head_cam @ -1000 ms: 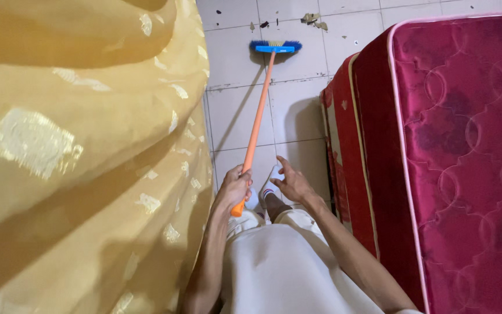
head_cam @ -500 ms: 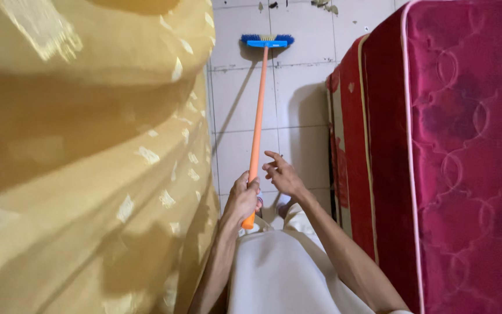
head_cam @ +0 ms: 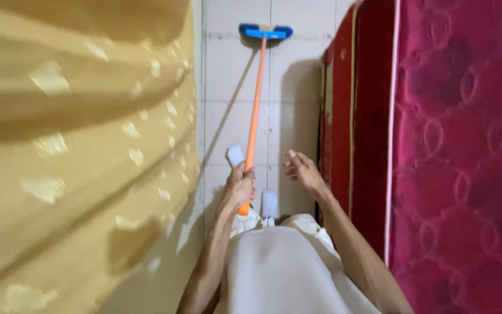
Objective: The person sweeps debris across a tiled floor using a broom.
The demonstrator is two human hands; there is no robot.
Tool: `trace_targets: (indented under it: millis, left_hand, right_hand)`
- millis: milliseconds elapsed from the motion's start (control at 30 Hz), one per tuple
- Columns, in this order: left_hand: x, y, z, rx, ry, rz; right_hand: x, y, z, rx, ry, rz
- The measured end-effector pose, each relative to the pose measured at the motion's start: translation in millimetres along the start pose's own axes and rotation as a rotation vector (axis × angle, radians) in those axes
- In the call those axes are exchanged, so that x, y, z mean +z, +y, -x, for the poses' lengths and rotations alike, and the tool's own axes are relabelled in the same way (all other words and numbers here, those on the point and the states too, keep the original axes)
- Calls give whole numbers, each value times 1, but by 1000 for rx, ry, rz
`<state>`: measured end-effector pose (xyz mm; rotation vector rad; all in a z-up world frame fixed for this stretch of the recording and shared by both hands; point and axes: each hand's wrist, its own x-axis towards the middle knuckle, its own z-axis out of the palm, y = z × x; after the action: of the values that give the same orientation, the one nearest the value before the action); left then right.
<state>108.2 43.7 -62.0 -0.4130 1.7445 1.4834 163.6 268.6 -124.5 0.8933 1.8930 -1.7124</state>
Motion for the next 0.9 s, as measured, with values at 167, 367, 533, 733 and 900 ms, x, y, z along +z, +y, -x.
trace_targets:
  millis: [167,367,533,733,900]
  left_hand:
    - [23,-44,48,2,17,32]
    - [47,-73,110,19,72,-42]
    - [64,-98,156,17,61,-109]
    - [54,-129,195,-11,4,-146]
    - [37,-154,249,-44,-12,-102]
  right_hand:
    - [-13,51,43,113,10,22]
    - [14,77,72,51,-88,57]
    - [52,68,82,80,-204,-200]
    - [91,67,119,171,-131,-278]
    - [116,115,144,129,-139,-295]
